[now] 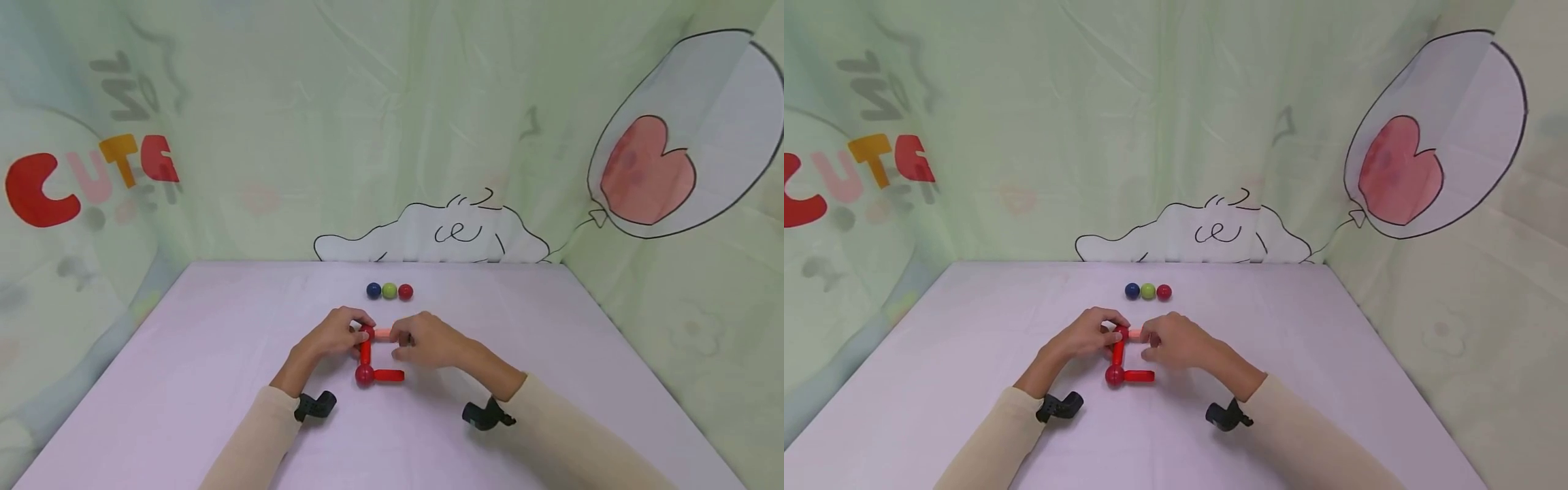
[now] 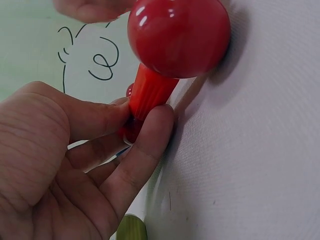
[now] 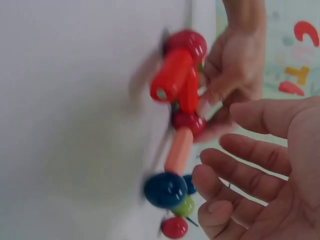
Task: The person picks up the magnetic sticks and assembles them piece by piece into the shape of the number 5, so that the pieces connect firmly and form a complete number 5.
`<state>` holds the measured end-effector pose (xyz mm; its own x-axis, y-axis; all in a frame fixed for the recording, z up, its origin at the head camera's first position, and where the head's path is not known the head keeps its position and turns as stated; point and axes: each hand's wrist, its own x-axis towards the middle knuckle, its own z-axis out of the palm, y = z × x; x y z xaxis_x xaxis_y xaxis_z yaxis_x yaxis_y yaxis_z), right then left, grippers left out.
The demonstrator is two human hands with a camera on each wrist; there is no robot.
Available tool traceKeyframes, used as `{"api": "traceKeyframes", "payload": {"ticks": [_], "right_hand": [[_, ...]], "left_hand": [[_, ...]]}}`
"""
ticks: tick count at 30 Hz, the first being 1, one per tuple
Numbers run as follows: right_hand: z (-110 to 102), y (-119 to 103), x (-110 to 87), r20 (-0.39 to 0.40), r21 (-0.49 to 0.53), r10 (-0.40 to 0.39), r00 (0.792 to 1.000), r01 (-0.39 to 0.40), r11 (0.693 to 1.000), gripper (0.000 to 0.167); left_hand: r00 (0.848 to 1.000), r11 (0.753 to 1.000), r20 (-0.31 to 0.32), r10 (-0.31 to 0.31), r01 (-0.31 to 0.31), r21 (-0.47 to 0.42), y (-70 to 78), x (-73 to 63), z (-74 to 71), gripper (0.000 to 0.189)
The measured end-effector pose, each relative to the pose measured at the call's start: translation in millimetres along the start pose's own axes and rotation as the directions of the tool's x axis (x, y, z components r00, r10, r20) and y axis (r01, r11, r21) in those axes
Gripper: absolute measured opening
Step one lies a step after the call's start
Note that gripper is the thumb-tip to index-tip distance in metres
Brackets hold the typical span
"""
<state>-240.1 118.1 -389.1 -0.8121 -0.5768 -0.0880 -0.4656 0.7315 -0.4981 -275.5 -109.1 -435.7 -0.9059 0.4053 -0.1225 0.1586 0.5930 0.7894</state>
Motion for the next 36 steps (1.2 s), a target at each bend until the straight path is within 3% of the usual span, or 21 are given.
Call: {"api": "traceKeyframes", "payload": {"ticks": [7,13,18,28,36], "right_hand": [[-29.4,9.2,25.2,-0.105,-0.096,0.032,0.994,-0.042,0.995,0.024],[-29.4,17.2,48.8,-0.114,-0.228,0.097,0.989,-0.121,0.966,0.03],[-26.9,30.9,64.2,-0.145,-0.274,0.143,0.979,-0.178,0.945,0.036],[-21.6,57.7,81.1,-0.141,-0.208,0.254,0.957,-0.279,0.937,0.059],[-14.1,62.0,91.6,-0.104,-0.112,0.33,0.938,-0.341,0.933,0.057]], "left_hand": [[1.0,1.0,0.003,-0.017,0.017,-0.006,1.9,-0.5,-2.8,0.026],[1.0,1.0,0.004,-0.002,0.002,0.015,-0.8,-0.5,0.4,0.026],[1.0,1.0,0.002,0.003,-0.003,0.02,0.4,-1.1,0.7,0.027],[1.0,1.0,-0.001,0.002,-0.002,0.027,1.2,-0.7,0.2,0.026],[1.0,1.0,-0.001,0.0,0.0,0.025,-0.5,-1.1,-0.1,0.026]]}}
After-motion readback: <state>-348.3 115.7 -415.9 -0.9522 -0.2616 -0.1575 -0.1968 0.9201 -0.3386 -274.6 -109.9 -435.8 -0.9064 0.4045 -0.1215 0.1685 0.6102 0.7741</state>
